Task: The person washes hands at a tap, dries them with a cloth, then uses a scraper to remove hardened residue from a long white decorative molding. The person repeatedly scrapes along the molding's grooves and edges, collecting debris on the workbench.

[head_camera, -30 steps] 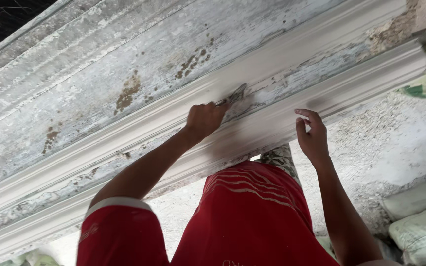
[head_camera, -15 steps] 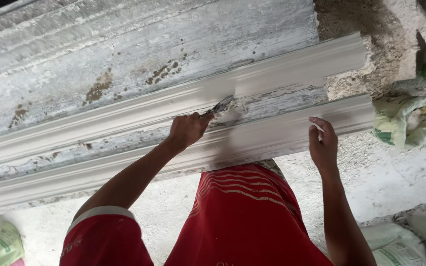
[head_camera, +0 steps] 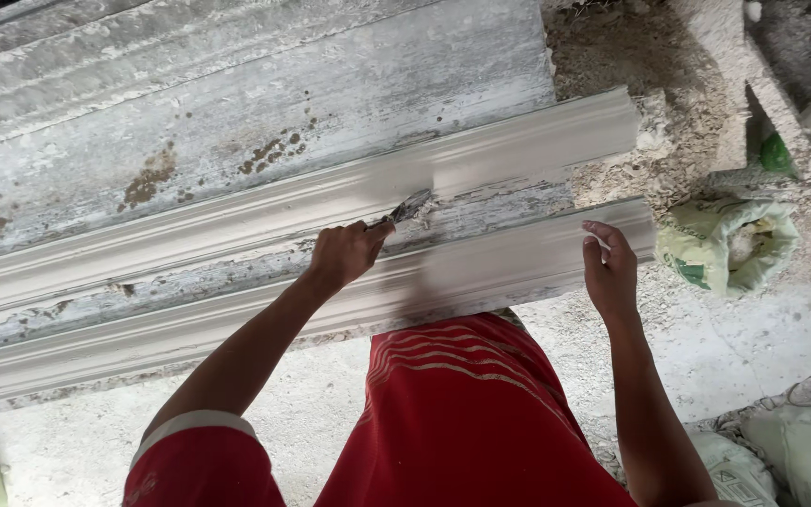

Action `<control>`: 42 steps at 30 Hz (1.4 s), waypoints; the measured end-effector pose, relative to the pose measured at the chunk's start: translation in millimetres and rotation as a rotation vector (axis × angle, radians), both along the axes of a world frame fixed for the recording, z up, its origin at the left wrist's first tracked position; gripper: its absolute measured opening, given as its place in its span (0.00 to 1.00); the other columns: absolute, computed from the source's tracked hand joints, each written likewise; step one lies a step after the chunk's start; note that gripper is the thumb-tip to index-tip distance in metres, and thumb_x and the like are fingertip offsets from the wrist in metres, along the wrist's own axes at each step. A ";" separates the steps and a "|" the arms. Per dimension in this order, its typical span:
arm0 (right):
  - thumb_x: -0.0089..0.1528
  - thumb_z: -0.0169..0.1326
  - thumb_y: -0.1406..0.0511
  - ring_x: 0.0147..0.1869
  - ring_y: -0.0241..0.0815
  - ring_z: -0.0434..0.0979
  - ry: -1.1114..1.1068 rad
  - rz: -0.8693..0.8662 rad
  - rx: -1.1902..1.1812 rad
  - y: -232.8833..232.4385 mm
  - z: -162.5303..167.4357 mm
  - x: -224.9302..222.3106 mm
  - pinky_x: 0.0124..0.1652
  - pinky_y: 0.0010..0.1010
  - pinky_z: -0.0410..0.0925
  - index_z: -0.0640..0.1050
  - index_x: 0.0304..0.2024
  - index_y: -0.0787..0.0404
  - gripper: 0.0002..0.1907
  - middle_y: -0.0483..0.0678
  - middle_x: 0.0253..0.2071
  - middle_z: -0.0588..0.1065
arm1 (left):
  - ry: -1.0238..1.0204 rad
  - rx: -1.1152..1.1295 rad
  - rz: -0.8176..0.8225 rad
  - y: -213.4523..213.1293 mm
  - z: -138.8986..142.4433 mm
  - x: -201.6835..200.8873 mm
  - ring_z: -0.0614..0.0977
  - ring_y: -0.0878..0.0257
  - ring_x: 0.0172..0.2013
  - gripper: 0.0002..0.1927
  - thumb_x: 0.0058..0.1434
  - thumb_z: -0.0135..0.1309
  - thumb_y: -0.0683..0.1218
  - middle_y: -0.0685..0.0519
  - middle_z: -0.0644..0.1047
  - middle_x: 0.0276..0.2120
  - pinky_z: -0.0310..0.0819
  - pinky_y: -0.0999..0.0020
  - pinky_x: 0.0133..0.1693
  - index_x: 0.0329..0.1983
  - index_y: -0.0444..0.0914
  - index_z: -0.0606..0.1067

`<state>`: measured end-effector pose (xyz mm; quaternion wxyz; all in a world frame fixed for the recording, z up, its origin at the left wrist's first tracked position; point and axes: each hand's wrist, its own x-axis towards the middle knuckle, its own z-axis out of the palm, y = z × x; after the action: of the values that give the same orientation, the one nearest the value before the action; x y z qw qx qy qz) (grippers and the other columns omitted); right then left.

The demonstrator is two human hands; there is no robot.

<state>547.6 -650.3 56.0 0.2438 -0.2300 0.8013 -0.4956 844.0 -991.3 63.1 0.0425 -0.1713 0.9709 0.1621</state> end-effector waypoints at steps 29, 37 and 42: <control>0.69 0.50 0.68 0.64 0.55 0.71 0.309 0.042 0.196 11.7 7.4 -8.4 0.59 0.44 0.66 0.75 0.55 0.63 0.12 0.54 0.57 0.76 | 0.118 0.060 -0.005 90.2 -4.1 -132.5 0.78 0.62 0.16 0.17 0.71 0.47 0.47 0.46 0.78 0.23 0.69 0.63 0.13 0.61 0.44 0.76; 0.67 0.51 0.70 0.66 0.56 0.68 0.336 0.050 0.207 13.7 -4.6 -5.3 0.64 0.47 0.62 0.77 0.54 0.62 0.12 0.53 0.57 0.75 | -0.105 0.166 0.041 124.0 -0.8 -193.5 0.80 0.57 0.19 0.20 0.71 0.44 0.47 0.46 0.79 0.25 0.70 0.60 0.16 0.65 0.47 0.72; 0.67 0.51 0.70 0.68 0.55 0.67 0.337 0.043 0.199 6.5 -4.5 -5.6 0.66 0.46 0.61 0.77 0.53 0.61 0.12 0.52 0.57 0.75 | -0.036 0.121 0.012 133.0 -1.2 -208.9 0.81 0.58 0.20 0.23 0.68 0.45 0.45 0.45 0.79 0.27 0.71 0.61 0.16 0.67 0.47 0.71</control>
<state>542.0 -643.8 51.4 0.1381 -0.3015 0.8706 -0.3634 635.1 -858.2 61.9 0.0691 -0.1772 0.9573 0.2177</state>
